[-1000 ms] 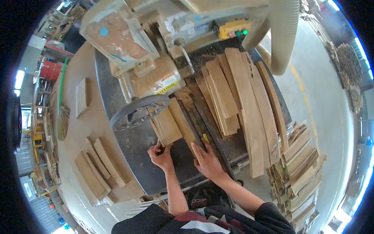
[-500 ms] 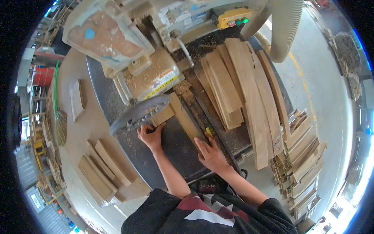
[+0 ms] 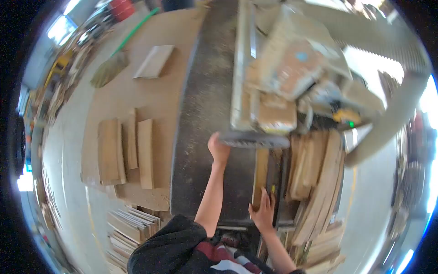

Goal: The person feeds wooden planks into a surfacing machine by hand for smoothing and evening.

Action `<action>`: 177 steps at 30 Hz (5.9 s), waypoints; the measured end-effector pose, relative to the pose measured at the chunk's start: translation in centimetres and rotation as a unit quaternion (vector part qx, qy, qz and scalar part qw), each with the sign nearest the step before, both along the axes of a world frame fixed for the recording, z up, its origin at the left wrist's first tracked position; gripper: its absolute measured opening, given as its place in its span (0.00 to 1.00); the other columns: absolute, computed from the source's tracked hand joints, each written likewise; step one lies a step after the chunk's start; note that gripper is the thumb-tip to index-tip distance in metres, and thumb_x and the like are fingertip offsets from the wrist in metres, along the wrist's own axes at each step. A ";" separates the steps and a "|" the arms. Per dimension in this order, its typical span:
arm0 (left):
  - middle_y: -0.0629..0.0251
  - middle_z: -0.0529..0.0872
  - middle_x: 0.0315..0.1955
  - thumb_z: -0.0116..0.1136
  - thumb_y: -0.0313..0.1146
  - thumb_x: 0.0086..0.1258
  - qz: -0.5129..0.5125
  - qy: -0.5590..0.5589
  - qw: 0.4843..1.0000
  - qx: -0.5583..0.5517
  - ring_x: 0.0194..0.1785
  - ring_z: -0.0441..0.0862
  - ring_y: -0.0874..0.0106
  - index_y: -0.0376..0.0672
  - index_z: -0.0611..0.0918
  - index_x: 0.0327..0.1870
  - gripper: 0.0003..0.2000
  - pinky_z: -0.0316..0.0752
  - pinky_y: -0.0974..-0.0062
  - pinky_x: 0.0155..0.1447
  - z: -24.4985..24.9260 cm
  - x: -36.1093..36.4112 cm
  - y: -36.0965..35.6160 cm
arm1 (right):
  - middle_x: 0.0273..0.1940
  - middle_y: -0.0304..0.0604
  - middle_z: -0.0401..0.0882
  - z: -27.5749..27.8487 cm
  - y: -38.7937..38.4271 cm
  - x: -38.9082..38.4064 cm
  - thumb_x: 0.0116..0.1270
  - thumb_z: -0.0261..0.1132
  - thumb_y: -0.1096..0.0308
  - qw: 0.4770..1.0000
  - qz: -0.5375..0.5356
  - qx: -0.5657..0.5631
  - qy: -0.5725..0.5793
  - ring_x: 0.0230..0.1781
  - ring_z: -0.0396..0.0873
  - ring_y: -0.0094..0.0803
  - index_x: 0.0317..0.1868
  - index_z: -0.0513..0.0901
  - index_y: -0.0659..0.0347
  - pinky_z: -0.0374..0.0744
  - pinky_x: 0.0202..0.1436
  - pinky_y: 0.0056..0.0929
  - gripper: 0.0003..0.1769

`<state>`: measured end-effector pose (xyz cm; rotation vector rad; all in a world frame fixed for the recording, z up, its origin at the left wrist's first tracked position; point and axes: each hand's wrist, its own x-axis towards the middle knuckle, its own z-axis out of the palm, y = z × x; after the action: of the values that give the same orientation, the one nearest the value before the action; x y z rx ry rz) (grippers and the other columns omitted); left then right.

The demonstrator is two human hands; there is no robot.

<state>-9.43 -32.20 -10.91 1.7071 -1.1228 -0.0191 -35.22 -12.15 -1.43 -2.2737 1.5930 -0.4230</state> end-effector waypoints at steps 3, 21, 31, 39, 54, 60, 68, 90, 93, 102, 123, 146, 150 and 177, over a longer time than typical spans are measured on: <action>0.60 0.83 0.25 0.76 0.29 0.60 -0.023 0.080 0.997 0.009 0.29 0.80 0.61 0.41 0.81 0.27 0.11 0.74 0.63 0.35 2.8 4.9 1.8 | 0.75 0.55 0.67 0.0 0.0 0.2 0.64 0.77 0.63 0.999 0.017 -0.025 -0.013 0.73 0.71 0.53 0.84 0.51 0.61 0.64 0.80 0.60 0.55; 0.38 0.37 0.85 0.83 0.72 0.34 0.053 -0.241 0.798 0.549 0.87 0.41 0.39 0.52 0.35 0.87 0.83 0.52 0.43 0.85 10.6 47.1 -27.4 | 0.77 0.51 0.69 1.3 -0.6 1.9 0.65 0.77 0.62 0.998 -0.038 -0.006 0.057 0.81 0.61 0.60 0.81 0.66 0.57 0.72 0.77 0.55 0.46; 0.29 0.33 0.83 0.60 0.91 0.39 0.134 -0.033 0.801 0.582 0.87 0.32 0.35 0.53 0.41 0.88 0.77 0.40 0.25 0.81 8.8 42.5 -28.0 | 0.77 0.53 0.70 0.7 0.2 1.4 0.67 0.76 0.62 0.999 -0.037 -0.002 0.034 0.77 0.69 0.52 0.80 0.67 0.57 0.68 0.78 0.56 0.43; 0.29 0.49 0.82 0.72 0.81 0.40 0.147 0.018 0.822 0.550 0.85 0.45 0.36 0.52 0.49 0.88 0.74 0.49 0.26 0.77 12.4 34.8 -24.7 | 0.70 0.49 0.75 1.7 -0.1 0.7 0.62 0.76 0.52 0.999 -0.027 -0.006 0.031 0.70 0.75 0.51 0.74 0.72 0.61 0.71 0.77 0.55 0.43; 0.32 0.53 0.80 0.80 0.76 0.34 -0.072 -0.209 0.917 0.331 0.83 0.50 0.36 0.50 0.65 0.82 0.69 0.46 0.32 0.78 7.8 12.8 9.3 | 0.77 0.45 0.69 1.4 0.9 1.4 0.68 0.70 0.55 0.987 -0.034 -0.065 0.141 0.85 0.50 0.59 0.79 0.68 0.57 0.50 0.82 0.70 0.41; 0.39 0.61 0.78 0.82 0.67 0.42 -0.101 -0.217 0.936 0.259 0.79 0.58 0.41 0.54 0.71 0.79 0.58 0.56 0.39 0.74 7.1 6.4 21.0 | 0.75 0.57 0.68 -1.1 3.5 3.6 0.69 0.70 0.61 0.987 -0.048 -0.063 0.140 0.84 0.52 0.60 0.76 0.69 0.63 0.51 0.82 0.69 0.37; 0.47 0.68 0.75 0.86 0.55 0.48 -0.115 -0.148 0.951 0.244 0.76 0.65 0.45 0.52 0.85 0.68 0.42 0.63 0.46 0.76 6.6 4.2 30.1 | 0.78 0.63 0.55 -3.0 9.4 6.7 0.69 0.66 0.81 0.974 -0.009 -0.039 -0.223 0.80 0.55 0.67 0.73 0.72 0.58 0.66 0.79 0.58 0.33; 0.49 0.60 0.79 0.89 0.46 0.45 -0.148 -0.039 0.950 0.271 0.80 0.56 0.45 0.52 0.79 0.67 0.43 0.57 0.44 0.78 6.8 5.3 30.3 | 0.70 0.61 0.67 -2.3 6.7 11.0 0.62 0.79 0.67 0.946 -0.131 0.054 -0.293 0.68 0.73 0.52 0.80 0.57 0.66 0.75 0.70 0.47 0.52; 0.53 0.61 0.80 0.88 0.42 0.44 -0.151 -0.031 0.957 0.248 0.79 0.57 0.45 0.55 0.80 0.67 0.42 0.58 0.44 0.78 6.2 5.4 30.8 | 0.62 0.56 0.75 -2.5 7.6 12.2 0.64 0.78 0.66 0.914 -0.162 0.112 -0.355 0.62 0.77 0.43 0.78 0.61 0.67 0.75 0.68 0.45 0.47; 0.54 0.65 0.79 0.88 0.39 0.42 -0.155 -0.008 0.959 0.236 0.77 0.63 0.47 0.58 0.84 0.65 0.40 0.64 0.47 0.74 6.8 6.6 31.0 | 0.53 0.54 0.83 -1.7 7.3 13.9 0.63 0.79 0.67 0.941 -0.219 0.001 -0.259 0.53 0.83 0.46 0.72 0.69 0.63 0.80 0.60 0.43 0.40; 0.43 0.72 0.76 0.82 0.37 0.47 -0.370 -0.069 0.922 0.090 0.76 0.70 0.49 0.58 0.91 0.57 0.29 0.68 0.50 0.69 4.5 0.3 24.6 | 0.72 0.60 0.71 1.8 11.2 -0.7 0.69 0.72 0.70 0.949 -0.262 -0.173 -0.035 0.75 0.68 0.58 0.71 0.73 0.66 0.68 0.77 0.50 0.32; 0.52 0.83 0.60 0.83 0.33 0.51 -0.308 -0.035 0.941 0.138 0.57 0.76 0.50 0.41 0.74 0.62 0.37 0.70 0.52 0.61 3.8 2.7 5.4 | 0.17 0.30 0.65 -4.4 -17.0 9.0 0.82 0.57 0.39 0.570 -0.451 0.367 -0.580 0.11 0.61 0.21 0.31 0.77 0.57 0.55 0.14 0.25 0.30; 0.47 0.80 0.63 0.84 0.31 0.51 -0.230 0.031 0.959 0.159 0.61 0.75 0.47 0.37 0.73 0.66 0.40 0.70 0.48 0.64 2.1 1.6 4.0 | 0.19 0.34 0.71 -5.2 -19.7 8.8 0.83 0.56 0.45 0.624 -0.418 0.340 -0.565 0.14 0.65 0.20 0.33 0.78 0.59 0.57 0.15 0.25 0.27; 0.43 0.61 0.81 0.61 0.72 0.68 -0.003 -0.206 0.917 0.340 0.83 0.58 0.43 0.50 0.62 0.84 0.50 0.59 0.48 0.82 8.6 42.7 -19.4 | 0.26 0.41 0.81 -6.4 -5.1 10.6 0.77 0.68 0.62 0.962 -0.186 -0.105 -0.170 0.19 0.78 0.31 0.55 0.83 0.59 0.76 0.24 0.31 0.13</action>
<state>33.25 -51.62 -2.28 2.4028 -1.5518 -0.0634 -24.66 -17.30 -7.88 -1.8926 1.8529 -1.0624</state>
